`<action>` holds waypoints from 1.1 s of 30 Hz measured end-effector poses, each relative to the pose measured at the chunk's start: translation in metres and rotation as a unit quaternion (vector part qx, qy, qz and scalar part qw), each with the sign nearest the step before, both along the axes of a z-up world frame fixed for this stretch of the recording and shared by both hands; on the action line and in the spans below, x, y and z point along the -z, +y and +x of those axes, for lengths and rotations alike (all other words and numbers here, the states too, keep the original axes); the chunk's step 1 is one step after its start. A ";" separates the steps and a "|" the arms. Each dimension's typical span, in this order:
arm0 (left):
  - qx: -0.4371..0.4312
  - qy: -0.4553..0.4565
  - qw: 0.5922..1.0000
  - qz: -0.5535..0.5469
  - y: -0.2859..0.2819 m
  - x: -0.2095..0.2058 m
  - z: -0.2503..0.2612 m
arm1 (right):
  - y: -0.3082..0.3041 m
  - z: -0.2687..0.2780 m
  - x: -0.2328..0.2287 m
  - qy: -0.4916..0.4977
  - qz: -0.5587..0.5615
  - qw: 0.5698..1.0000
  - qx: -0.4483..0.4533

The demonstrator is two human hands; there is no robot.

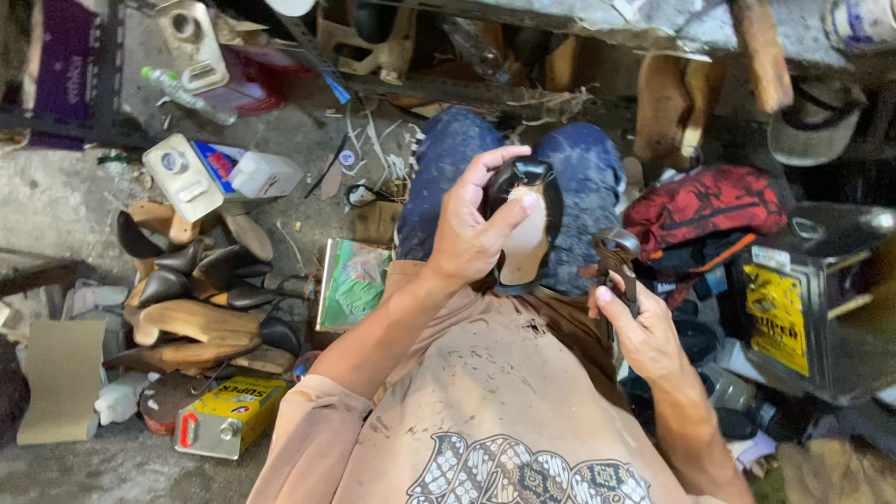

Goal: The person sits on the floor and uses pliers to pull and adjust the sole of a black shoe. They repeatedly grip the edge of the sole with the pliers and pull it away from the upper part of the shoe, working around the perimeter.

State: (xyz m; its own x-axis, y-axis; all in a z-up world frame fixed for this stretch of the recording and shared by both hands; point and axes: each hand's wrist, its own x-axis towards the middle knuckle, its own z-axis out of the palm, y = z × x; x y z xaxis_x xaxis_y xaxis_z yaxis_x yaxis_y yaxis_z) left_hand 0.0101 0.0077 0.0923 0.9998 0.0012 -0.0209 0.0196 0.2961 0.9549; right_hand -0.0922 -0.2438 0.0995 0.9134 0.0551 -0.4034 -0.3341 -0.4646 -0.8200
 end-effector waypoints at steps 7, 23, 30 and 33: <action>0.035 0.033 0.986 0.158 -0.012 0.009 -0.003 | 0.037 0.019 -0.075 0.108 0.034 0.992 -0.050; 0.156 -0.013 0.974 0.165 -0.022 -0.024 -0.039 | 0.040 0.022 -0.121 0.378 0.287 0.865 0.163; 0.153 -0.090 0.959 0.221 -0.031 -0.028 -0.052 | 0.026 0.021 -0.130 0.416 0.240 0.863 0.155; 0.160 -0.093 0.944 0.274 -0.037 -0.035 -0.061 | 0.020 0.030 -0.136 0.485 0.190 0.845 0.119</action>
State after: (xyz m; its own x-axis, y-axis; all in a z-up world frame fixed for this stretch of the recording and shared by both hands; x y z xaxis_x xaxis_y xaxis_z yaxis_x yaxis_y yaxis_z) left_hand -0.0505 -0.0289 0.1275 0.9372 -0.3416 0.0708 -0.1585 -0.2362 0.9587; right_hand -0.0621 -0.2236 0.2356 0.1665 0.2105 -0.9633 -0.9819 -0.0539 -0.1815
